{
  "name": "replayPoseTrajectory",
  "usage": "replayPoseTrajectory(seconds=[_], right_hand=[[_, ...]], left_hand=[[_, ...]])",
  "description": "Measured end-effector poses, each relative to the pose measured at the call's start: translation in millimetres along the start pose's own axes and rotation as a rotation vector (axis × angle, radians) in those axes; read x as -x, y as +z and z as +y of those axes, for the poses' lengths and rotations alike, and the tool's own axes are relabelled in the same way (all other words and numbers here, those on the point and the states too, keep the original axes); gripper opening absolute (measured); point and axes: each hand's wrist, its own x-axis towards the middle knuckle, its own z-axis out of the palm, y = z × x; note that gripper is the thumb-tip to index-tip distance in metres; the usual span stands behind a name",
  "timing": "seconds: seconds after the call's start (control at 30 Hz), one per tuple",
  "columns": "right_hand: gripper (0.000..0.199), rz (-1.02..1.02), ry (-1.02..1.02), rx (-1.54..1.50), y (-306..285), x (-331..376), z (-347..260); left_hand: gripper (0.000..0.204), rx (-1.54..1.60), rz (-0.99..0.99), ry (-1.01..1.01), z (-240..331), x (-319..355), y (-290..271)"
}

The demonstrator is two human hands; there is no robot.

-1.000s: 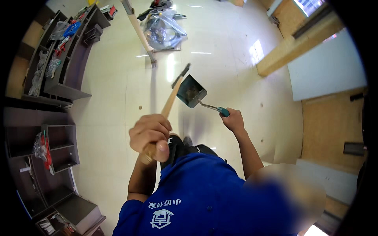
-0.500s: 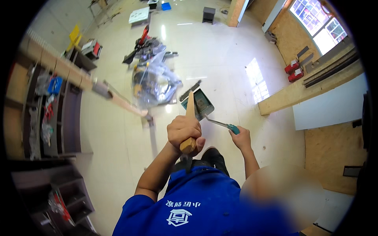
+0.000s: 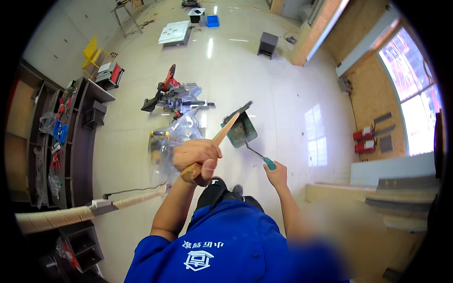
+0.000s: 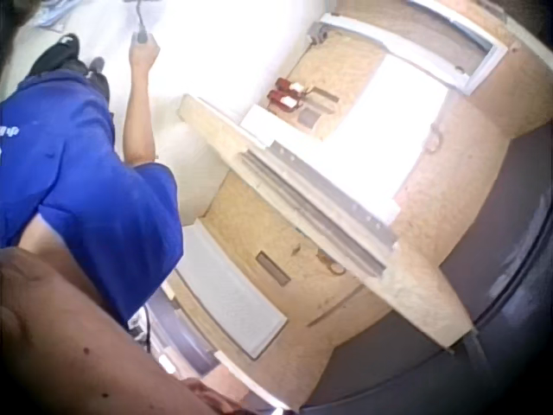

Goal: The person uses a cordless drill to assemble a small wooden frame on a workbench, then picks up a broom and dustpan to sweep wood shavings and debris from the floor. The person moves around the workshop to gather the debris into a pile.

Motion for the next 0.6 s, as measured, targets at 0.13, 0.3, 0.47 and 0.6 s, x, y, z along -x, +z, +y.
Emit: replayPoseTrajectory(seconds=[0.13, 0.3, 0.47, 0.6], right_hand=[[0.033, -0.142, 0.005, 0.004, 5, -159, -52], [0.034, -0.174, -0.035, -0.012, 52, -352, -92], [0.031, -0.323, -0.051, 0.001, 91, -515, -172], [0.028, -0.337, -0.113, -0.036, 121, -664, -225]], left_hand=[[0.033, -0.115, 0.170, -0.026, -105, -57, -56], [0.032, -0.193, 0.351, -0.052, -255, -119, -147], [0.024, -0.267, 0.520, -0.044, -381, -232, -246], [0.024, -0.395, 0.522, 0.080, -455, -329, -310]])
